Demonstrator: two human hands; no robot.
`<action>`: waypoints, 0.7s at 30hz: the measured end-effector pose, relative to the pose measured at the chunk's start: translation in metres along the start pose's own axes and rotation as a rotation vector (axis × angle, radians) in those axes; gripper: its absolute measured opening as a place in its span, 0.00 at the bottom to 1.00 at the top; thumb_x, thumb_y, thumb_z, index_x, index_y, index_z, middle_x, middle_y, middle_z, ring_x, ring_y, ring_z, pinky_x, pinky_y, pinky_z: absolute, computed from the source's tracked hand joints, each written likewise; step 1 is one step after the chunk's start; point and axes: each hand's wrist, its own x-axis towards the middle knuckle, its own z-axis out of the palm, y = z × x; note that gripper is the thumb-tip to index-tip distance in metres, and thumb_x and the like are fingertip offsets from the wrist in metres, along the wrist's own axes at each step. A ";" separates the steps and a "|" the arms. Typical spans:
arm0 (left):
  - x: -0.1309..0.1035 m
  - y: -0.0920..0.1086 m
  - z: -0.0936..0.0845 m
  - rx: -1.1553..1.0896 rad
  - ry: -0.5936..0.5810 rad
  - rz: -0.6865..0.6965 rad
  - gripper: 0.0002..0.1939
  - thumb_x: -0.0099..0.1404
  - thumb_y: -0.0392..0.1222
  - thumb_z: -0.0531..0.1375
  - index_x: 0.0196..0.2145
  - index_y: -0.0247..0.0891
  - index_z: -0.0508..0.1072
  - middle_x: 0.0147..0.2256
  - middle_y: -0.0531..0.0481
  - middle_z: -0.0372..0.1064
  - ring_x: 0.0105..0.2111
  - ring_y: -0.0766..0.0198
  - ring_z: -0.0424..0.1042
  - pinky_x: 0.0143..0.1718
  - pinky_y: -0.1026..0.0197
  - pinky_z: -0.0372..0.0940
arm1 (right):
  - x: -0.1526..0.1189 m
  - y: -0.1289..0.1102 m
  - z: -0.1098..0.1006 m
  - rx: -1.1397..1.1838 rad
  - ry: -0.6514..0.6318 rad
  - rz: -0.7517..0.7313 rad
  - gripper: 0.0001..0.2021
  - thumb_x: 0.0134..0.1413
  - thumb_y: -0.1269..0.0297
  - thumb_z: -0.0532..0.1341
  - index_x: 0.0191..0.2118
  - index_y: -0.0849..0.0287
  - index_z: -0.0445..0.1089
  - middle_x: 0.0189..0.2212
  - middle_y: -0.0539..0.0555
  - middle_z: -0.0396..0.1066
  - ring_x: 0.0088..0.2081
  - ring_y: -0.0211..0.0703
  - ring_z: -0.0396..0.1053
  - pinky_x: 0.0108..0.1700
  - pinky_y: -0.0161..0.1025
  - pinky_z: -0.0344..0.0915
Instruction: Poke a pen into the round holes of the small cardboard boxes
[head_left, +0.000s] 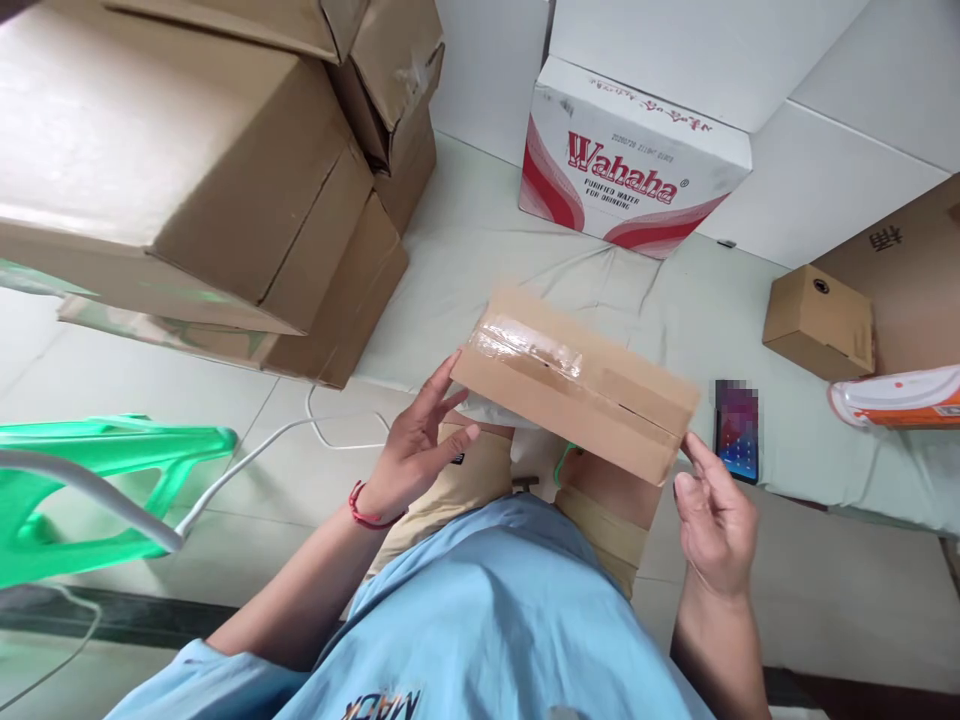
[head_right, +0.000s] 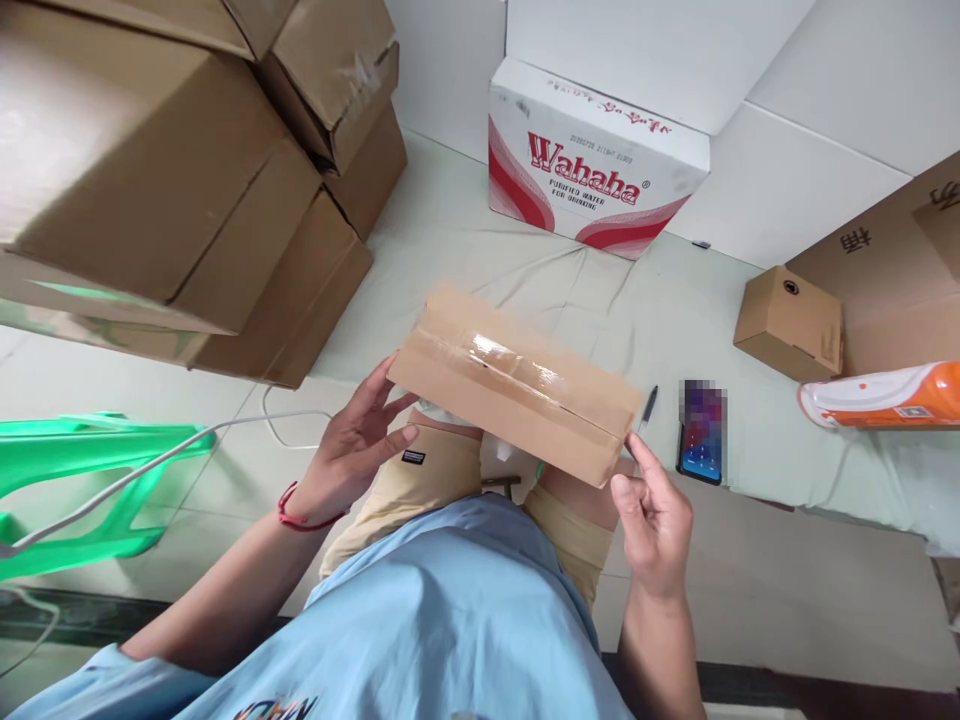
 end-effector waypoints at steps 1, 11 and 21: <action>0.001 -0.001 -0.001 -0.001 0.031 -0.027 0.40 0.67 0.46 0.73 0.73 0.56 0.66 0.77 0.48 0.55 0.78 0.46 0.52 0.71 0.49 0.64 | -0.001 -0.003 0.000 -0.015 -0.027 -0.011 0.30 0.65 0.51 0.67 0.67 0.58 0.75 0.30 0.53 0.77 0.20 0.33 0.55 0.22 0.36 0.55; -0.003 0.007 0.004 0.090 0.250 -0.152 0.28 0.63 0.50 0.76 0.60 0.44 0.82 0.31 0.53 0.71 0.31 0.64 0.67 0.38 0.61 0.67 | 0.007 -0.006 -0.001 -0.080 -0.070 0.000 0.30 0.64 0.54 0.68 0.69 0.57 0.72 0.31 0.50 0.79 0.24 0.37 0.64 0.27 0.36 0.63; -0.005 0.021 0.013 0.283 0.025 0.137 0.39 0.63 0.59 0.74 0.69 0.50 0.74 0.51 0.42 0.70 0.43 0.56 0.68 0.47 0.54 0.72 | 0.032 0.009 0.017 -0.077 0.065 0.145 0.31 0.62 0.35 0.65 0.51 0.62 0.81 0.25 0.51 0.73 0.29 0.44 0.71 0.30 0.38 0.68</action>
